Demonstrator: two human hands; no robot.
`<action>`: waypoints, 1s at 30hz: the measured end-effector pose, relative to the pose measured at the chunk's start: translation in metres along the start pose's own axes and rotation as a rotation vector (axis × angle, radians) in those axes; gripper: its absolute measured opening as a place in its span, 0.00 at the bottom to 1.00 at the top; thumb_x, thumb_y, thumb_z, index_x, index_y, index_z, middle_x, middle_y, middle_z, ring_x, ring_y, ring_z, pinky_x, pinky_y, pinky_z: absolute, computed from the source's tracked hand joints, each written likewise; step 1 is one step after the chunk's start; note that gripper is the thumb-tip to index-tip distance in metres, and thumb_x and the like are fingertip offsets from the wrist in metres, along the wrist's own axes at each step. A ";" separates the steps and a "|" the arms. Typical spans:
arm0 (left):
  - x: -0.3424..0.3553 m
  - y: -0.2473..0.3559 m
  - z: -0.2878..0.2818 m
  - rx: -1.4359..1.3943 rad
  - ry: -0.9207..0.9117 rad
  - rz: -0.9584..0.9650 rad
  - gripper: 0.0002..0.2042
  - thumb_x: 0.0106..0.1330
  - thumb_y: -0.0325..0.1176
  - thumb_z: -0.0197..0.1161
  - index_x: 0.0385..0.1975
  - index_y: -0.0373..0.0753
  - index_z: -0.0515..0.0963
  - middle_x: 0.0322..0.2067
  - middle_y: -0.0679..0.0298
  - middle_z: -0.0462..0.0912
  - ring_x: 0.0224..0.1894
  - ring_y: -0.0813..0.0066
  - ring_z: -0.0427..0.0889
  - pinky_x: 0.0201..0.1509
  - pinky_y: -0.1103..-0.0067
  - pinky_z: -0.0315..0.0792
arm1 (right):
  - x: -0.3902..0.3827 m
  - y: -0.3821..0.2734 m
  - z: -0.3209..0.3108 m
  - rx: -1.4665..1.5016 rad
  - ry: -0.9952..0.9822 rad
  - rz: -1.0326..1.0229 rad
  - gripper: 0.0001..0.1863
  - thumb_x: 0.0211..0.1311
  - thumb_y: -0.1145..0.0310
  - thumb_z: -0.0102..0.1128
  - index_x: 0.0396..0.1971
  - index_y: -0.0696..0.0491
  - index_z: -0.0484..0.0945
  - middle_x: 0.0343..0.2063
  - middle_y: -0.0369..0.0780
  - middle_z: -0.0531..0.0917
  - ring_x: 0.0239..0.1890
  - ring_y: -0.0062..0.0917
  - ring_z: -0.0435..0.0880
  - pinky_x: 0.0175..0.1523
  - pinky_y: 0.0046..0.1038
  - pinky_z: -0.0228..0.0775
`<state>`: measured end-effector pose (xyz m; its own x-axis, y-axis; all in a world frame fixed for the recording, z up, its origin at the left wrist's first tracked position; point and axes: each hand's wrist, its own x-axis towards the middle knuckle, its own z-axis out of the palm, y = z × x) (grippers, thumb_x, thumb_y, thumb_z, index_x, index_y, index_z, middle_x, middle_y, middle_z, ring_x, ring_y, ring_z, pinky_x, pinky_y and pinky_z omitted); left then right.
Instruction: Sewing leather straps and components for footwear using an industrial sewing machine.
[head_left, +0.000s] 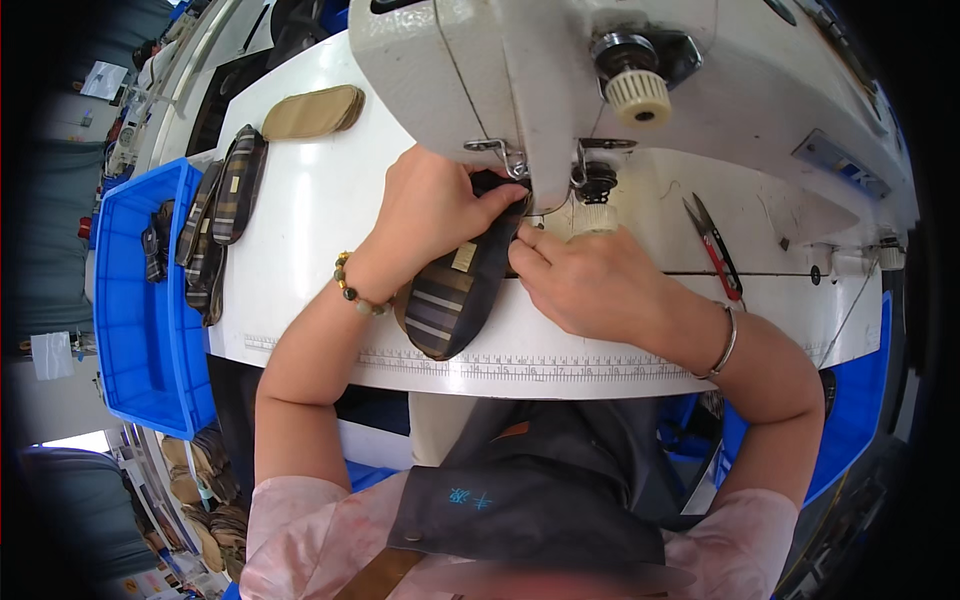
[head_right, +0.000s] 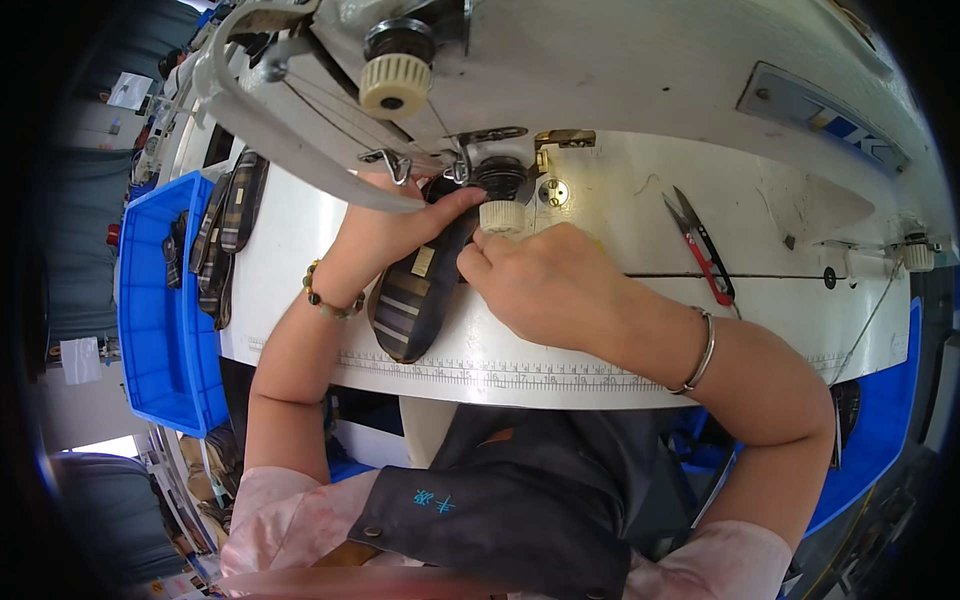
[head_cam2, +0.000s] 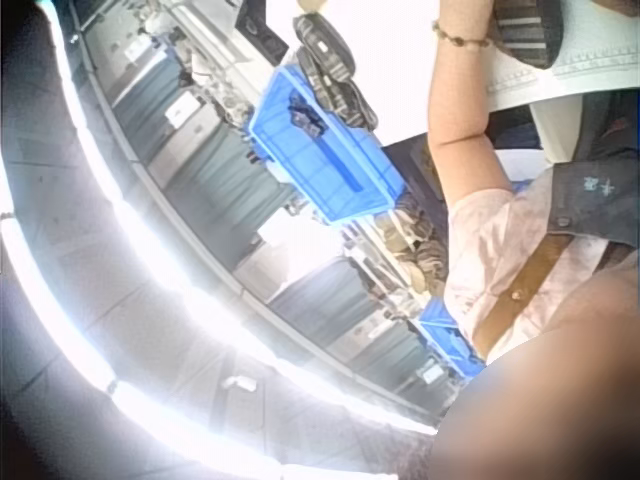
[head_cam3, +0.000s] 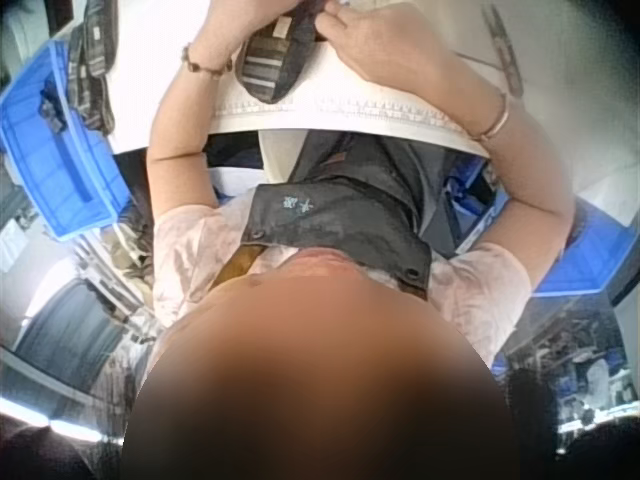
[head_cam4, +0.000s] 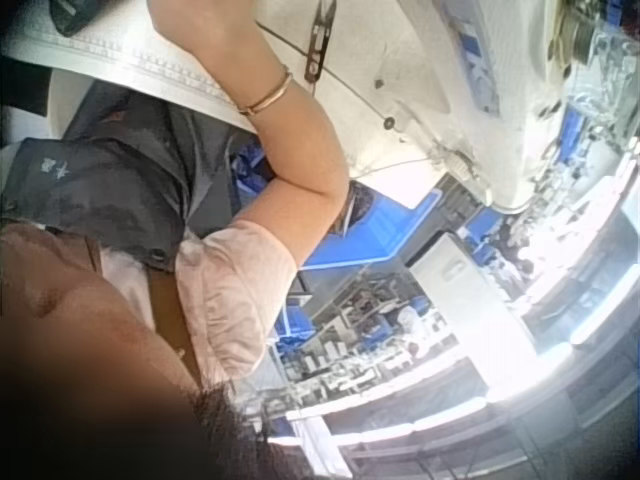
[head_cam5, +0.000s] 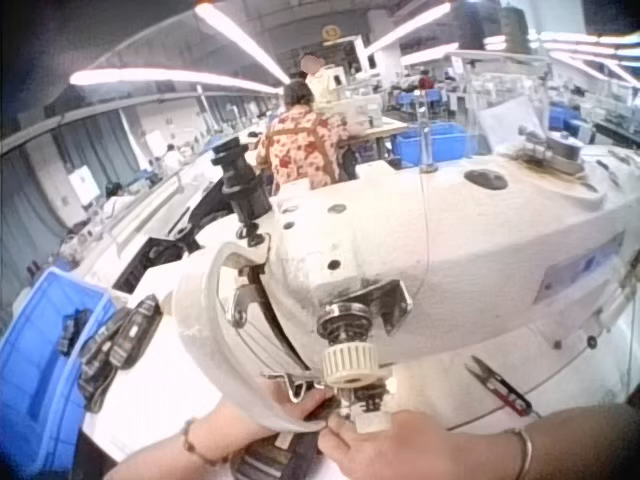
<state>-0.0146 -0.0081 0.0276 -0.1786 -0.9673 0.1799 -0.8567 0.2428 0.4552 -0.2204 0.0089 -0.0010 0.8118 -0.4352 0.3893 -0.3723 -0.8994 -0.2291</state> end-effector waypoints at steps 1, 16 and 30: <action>0.000 -0.001 0.001 -0.005 0.040 0.039 0.10 0.50 0.37 0.77 0.33 0.45 0.88 0.25 0.65 0.87 0.26 0.64 0.83 0.32 0.72 0.76 | 0.000 0.000 0.000 -0.001 0.001 0.001 0.08 0.54 0.72 0.59 0.34 0.57 0.76 0.31 0.41 0.84 0.26 0.29 0.86 0.26 0.30 0.78; 0.000 -0.003 0.007 0.028 0.055 0.037 0.10 0.53 0.38 0.74 0.33 0.44 0.88 0.26 0.65 0.87 0.25 0.66 0.84 0.30 0.73 0.76 | -0.003 0.016 -0.006 -0.032 0.026 -0.019 0.08 0.50 0.70 0.64 0.22 0.52 0.72 0.21 0.37 0.79 0.21 0.31 0.83 0.24 0.32 0.73; 0.004 -0.010 0.008 -0.179 -0.001 -0.081 0.10 0.54 0.38 0.74 0.30 0.39 0.88 0.23 0.63 0.87 0.26 0.64 0.84 0.33 0.71 0.77 | -0.008 -0.010 -0.011 0.048 -0.108 -0.214 0.12 0.50 0.61 0.67 0.22 0.53 0.78 0.24 0.38 0.76 0.19 0.27 0.81 0.23 0.29 0.72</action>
<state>-0.0105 -0.0152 0.0172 -0.1126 -0.9843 0.1356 -0.7685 0.1728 0.6161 -0.2280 0.0209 0.0082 0.9143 -0.2253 0.3367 -0.1664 -0.9666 -0.1950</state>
